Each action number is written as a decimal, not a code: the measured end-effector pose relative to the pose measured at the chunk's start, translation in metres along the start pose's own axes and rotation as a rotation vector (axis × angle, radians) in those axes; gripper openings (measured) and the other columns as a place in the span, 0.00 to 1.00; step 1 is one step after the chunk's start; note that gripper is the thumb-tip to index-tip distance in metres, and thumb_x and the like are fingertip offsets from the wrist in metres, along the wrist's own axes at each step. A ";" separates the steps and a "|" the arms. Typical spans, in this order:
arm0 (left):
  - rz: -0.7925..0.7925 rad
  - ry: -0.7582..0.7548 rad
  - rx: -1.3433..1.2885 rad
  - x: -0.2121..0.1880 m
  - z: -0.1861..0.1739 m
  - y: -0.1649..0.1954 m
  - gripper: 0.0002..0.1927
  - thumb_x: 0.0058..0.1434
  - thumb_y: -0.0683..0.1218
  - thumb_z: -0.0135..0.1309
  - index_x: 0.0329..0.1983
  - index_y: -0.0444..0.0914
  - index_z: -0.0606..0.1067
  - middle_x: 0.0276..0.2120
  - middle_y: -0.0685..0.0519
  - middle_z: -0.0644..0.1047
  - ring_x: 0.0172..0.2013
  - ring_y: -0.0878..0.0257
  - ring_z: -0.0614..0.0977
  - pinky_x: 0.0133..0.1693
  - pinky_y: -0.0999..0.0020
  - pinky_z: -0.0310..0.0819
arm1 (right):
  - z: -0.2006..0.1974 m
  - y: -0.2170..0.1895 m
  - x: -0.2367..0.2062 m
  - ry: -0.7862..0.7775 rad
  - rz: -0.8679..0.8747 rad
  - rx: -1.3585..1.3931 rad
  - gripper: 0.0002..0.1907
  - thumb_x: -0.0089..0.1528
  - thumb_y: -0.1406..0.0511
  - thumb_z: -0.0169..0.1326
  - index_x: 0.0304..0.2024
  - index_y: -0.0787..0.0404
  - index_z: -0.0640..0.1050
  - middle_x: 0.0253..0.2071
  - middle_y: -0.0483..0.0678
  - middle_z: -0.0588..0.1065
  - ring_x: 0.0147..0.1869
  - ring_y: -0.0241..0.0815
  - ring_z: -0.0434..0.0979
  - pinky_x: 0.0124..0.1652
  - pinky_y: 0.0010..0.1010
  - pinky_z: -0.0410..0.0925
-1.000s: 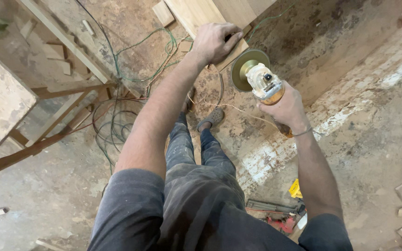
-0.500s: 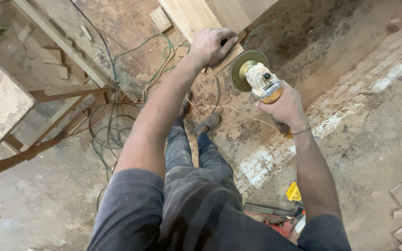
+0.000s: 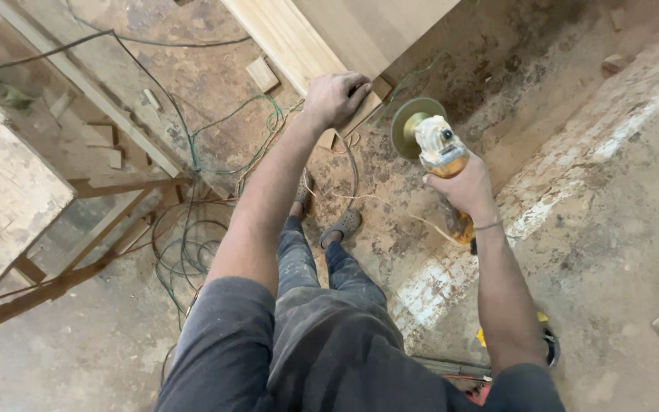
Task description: The person uses an angle grinder to smooth the edges of a wooden plank, then positions and fastens it to a wooden frame using a nail gun. The person continues to smooth the frame edges with the angle grinder.
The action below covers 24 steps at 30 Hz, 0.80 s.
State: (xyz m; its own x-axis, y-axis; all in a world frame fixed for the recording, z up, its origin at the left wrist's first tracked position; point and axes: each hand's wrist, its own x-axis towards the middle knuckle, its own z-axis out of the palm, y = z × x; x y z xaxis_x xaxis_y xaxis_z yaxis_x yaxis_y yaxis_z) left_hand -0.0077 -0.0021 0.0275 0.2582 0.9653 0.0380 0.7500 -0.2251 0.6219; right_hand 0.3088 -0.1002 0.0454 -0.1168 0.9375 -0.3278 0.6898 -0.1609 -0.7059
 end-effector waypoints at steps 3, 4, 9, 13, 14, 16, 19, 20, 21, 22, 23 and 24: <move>-0.042 -0.108 0.069 0.006 -0.005 -0.002 0.18 0.74 0.59 0.44 0.49 0.48 0.81 0.40 0.56 0.83 0.36 0.62 0.83 0.39 0.63 0.79 | 0.003 0.036 -0.030 0.031 0.159 0.110 0.23 0.54 0.64 0.68 0.51 0.66 0.81 0.43 0.54 0.82 0.41 0.48 0.84 0.42 0.38 0.78; -0.071 -0.173 0.092 0.010 -0.009 -0.003 0.19 0.74 0.60 0.43 0.50 0.48 0.80 0.42 0.56 0.83 0.37 0.63 0.82 0.39 0.63 0.79 | 0.004 0.050 -0.043 0.046 0.224 0.148 0.21 0.57 0.64 0.67 0.51 0.66 0.82 0.41 0.55 0.82 0.38 0.49 0.84 0.40 0.38 0.79; -0.123 0.453 -0.101 -0.027 -0.015 -0.002 0.21 0.71 0.55 0.51 0.61 0.37 0.72 0.40 0.49 0.79 0.37 0.60 0.80 0.38 0.63 0.77 | 0.009 0.112 -0.104 0.291 0.148 0.782 0.22 0.57 0.69 0.64 0.53 0.67 0.77 0.41 0.52 0.79 0.38 0.45 0.82 0.39 0.36 0.78; -0.340 0.069 -0.314 -0.158 0.034 0.078 0.10 0.70 0.43 0.50 0.54 0.40 0.73 0.40 0.48 0.81 0.40 0.59 0.83 0.47 0.63 0.81 | 0.016 0.131 -0.116 0.316 0.177 1.220 0.20 0.58 0.66 0.61 0.52 0.64 0.76 0.40 0.50 0.77 0.39 0.46 0.80 0.40 0.40 0.77; -0.232 -0.219 -0.470 -0.197 0.048 0.102 0.25 0.66 0.44 0.52 0.66 0.41 0.65 0.54 0.42 0.77 0.50 0.53 0.81 0.53 0.56 0.77 | 0.020 0.130 -0.112 0.301 0.177 1.272 0.20 0.58 0.64 0.61 0.52 0.62 0.76 0.40 0.50 0.77 0.40 0.47 0.80 0.40 0.40 0.77; 0.108 -0.630 -0.334 -0.229 0.074 0.139 0.57 0.49 0.42 0.61 0.76 0.44 0.40 0.76 0.34 0.50 0.65 0.42 0.65 0.58 0.47 0.63 | 0.029 0.121 -0.097 0.259 0.175 1.374 0.21 0.58 0.60 0.60 0.53 0.58 0.76 0.40 0.50 0.76 0.41 0.48 0.79 0.42 0.41 0.76; 0.078 -0.450 -0.542 -0.239 0.089 0.165 0.52 0.55 0.43 0.54 0.80 0.38 0.41 0.68 0.35 0.66 0.63 0.40 0.72 0.61 0.52 0.70 | 0.041 0.092 -0.071 0.119 0.153 1.488 0.19 0.58 0.57 0.62 0.49 0.54 0.75 0.40 0.48 0.75 0.42 0.47 0.77 0.42 0.43 0.75; 0.034 -0.412 -0.520 -0.234 0.086 0.163 0.50 0.57 0.44 0.54 0.79 0.38 0.43 0.68 0.36 0.66 0.63 0.40 0.73 0.60 0.52 0.70 | 0.042 0.084 -0.064 0.089 0.132 1.495 0.19 0.58 0.56 0.62 0.48 0.54 0.75 0.41 0.48 0.75 0.42 0.47 0.77 0.43 0.43 0.75; -0.019 -0.360 -0.494 -0.230 0.079 0.158 0.47 0.60 0.46 0.54 0.79 0.38 0.45 0.68 0.36 0.66 0.62 0.40 0.74 0.59 0.52 0.71 | 0.042 0.072 -0.057 0.041 0.106 1.501 0.19 0.58 0.55 0.62 0.48 0.54 0.75 0.41 0.48 0.75 0.43 0.47 0.77 0.44 0.43 0.75; 0.039 -0.295 -0.499 -0.229 0.070 0.150 0.46 0.62 0.47 0.54 0.78 0.37 0.45 0.68 0.35 0.66 0.61 0.39 0.74 0.58 0.52 0.71 | 0.046 0.059 -0.049 -0.019 0.081 1.508 0.19 0.58 0.55 0.62 0.48 0.54 0.75 0.41 0.48 0.75 0.44 0.47 0.77 0.46 0.42 0.75; 0.097 -0.237 -0.502 -0.234 0.060 0.141 0.45 0.65 0.49 0.54 0.78 0.36 0.45 0.67 0.34 0.66 0.61 0.38 0.74 0.57 0.52 0.72 | 0.050 0.046 -0.044 -0.065 0.041 1.502 0.20 0.59 0.54 0.63 0.48 0.54 0.75 0.41 0.48 0.75 0.44 0.47 0.77 0.46 0.42 0.75; 0.156 -0.185 -0.503 -0.241 0.051 0.133 0.44 0.67 0.50 0.54 0.78 0.36 0.45 0.67 0.33 0.66 0.60 0.38 0.74 0.57 0.52 0.72 | 0.052 0.034 -0.041 -0.105 0.005 1.497 0.20 0.59 0.54 0.63 0.48 0.55 0.75 0.42 0.48 0.75 0.44 0.47 0.77 0.47 0.43 0.74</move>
State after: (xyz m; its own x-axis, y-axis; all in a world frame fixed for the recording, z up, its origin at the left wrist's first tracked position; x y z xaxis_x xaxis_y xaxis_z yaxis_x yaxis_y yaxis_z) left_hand 0.0610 -0.2720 0.0615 0.4797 0.8760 0.0499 0.3226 -0.2289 0.9184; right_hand 0.2997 -0.1600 0.0024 -0.2108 0.9207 -0.3285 -0.6516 -0.3828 -0.6549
